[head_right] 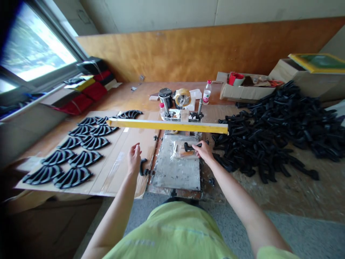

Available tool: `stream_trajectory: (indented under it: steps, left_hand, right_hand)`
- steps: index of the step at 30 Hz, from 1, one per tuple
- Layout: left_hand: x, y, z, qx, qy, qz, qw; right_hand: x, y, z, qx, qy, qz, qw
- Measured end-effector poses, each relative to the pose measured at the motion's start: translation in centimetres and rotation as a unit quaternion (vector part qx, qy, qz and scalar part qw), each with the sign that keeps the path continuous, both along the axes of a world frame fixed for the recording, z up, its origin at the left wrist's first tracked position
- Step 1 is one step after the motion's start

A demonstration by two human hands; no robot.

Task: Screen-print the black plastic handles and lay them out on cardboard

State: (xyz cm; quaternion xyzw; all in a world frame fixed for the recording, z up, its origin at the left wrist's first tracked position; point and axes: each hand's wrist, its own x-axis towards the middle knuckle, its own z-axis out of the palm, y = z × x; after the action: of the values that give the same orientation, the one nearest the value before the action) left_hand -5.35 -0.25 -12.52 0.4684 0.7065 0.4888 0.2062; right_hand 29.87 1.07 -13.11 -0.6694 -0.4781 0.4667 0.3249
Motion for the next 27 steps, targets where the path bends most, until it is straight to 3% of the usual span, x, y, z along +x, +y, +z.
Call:
stream_trajectory:
  steps: [3, 5, 8, 11, 15, 23, 27]
  left_hand:
    - [1.4, 1.5, 1.5, 0.025, -0.055, -0.028, 0.998]
    - [2.0, 2.1, 2.8, 0.037, -0.080, -0.048, 0.995]
    - [3.0, 2.9, 5.4, 0.075, -0.139, -0.075, 0.985]
    - [4.7, 3.6, 8.7, 0.121, -0.193, -0.109, 0.968]
    - [7.0, 4.2, 11.8, 0.139, -0.222, -0.157, 0.952]
    - [8.2, 4.0, 12.3, 0.139, -0.236, -0.123, 0.954]
    - [8.0, 4.0, 12.3, 0.139, -0.222, -0.128, 0.957]
  right_hand:
    - [-2.3, 2.5, -0.4, -0.054, -0.117, 0.094, 0.987]
    - [-2.3, 2.8, -0.5, -0.043, -0.234, 0.124, 0.963]
    - [-1.9, 1.9, -0.6, 0.068, -0.353, 0.130, 0.924]
    - [-2.8, 0.5, -1.6, 0.214, -0.395, 0.186, 0.874]
    - [-5.1, -0.5, -3.3, 0.259, -0.427, 0.231, 0.835]
    - [-7.6, 1.0, -2.2, 0.182, -0.433, 0.234, 0.851]
    - [-7.9, 1.0, -1.6, 0.185, -0.423, 0.179, 0.869]
